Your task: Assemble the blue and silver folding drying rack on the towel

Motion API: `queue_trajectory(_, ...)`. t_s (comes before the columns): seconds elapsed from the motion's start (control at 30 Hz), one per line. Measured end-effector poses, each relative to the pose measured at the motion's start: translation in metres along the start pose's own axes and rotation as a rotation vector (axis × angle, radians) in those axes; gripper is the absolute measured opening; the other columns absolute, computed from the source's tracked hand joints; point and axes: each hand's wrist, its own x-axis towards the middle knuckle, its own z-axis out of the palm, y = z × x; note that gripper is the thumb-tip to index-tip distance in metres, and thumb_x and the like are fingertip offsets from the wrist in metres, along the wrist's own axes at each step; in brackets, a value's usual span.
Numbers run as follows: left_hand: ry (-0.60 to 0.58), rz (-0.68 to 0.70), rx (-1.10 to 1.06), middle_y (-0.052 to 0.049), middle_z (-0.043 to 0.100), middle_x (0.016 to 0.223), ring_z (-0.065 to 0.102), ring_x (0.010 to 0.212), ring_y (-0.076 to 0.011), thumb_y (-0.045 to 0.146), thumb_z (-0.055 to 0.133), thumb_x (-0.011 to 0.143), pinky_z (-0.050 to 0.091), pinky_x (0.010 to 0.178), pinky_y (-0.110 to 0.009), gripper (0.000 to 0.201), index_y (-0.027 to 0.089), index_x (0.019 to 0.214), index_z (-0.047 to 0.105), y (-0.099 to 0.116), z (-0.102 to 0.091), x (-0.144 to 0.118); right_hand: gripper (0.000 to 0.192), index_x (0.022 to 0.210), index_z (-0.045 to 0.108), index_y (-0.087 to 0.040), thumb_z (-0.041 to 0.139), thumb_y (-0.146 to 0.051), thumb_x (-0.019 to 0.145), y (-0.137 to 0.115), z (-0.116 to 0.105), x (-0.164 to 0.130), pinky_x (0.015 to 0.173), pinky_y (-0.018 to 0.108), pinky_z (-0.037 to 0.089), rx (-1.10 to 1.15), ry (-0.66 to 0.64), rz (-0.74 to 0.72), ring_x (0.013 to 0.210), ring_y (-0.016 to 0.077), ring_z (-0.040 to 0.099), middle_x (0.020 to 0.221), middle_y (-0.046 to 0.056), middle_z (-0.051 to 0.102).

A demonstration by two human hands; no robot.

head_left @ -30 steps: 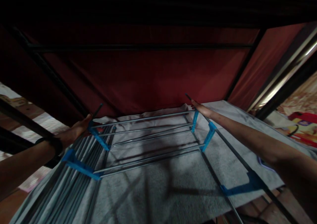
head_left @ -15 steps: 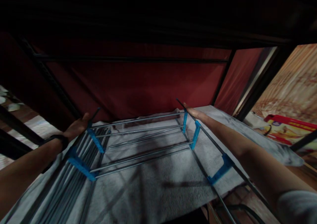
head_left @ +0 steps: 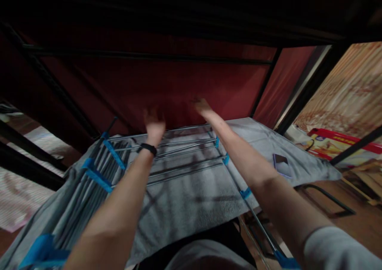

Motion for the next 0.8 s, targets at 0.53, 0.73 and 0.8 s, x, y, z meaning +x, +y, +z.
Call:
queue_trajectory(0.53,-0.032,-0.183,0.011,-0.009,0.071,0.103,0.068,0.103,-0.0236,0.007,0.047,0.089,0.059,0.097,-0.042,0.031,0.022,0.094,0.074,-0.068,0.047,-0.345,0.039,0.111,0.076,-0.024,0.048,-0.013,0.085,0.108,0.161,-0.398,0.103,0.042,0.055,0.086,0.220,0.178,0.109,0.0234,0.069,0.112,0.008,0.073)
queue_trajectory(0.73,-0.221,-0.023,0.327,-0.014,0.070,0.128,0.065,0.118,-0.0286,0.014,0.043,0.097,0.054,0.104,-0.047,0.038,0.020,0.117,0.075,-0.089,0.046,-0.333,0.044,0.118,0.072,-0.021,0.045,-0.011,0.085,0.145,0.138,-0.419,0.114,0.040,0.049,-0.050,0.315,0.238,0.123,0.0219,0.064,0.125,0.010,0.069)
queue_trajectory(0.8,-0.309,0.026,0.450,-0.016,0.068,0.137,0.062,0.124,-0.0303,0.016,0.042,0.100,0.051,0.108,-0.048,0.042,0.019,0.131,0.070,-0.089,0.050,-0.323,0.047,0.127,0.068,-0.020,0.045,-0.013,0.087,0.153,0.124,-0.408,0.117,0.040,0.046,-0.144,0.397,0.300,0.129,0.0225,0.060,0.131,0.011,0.065)
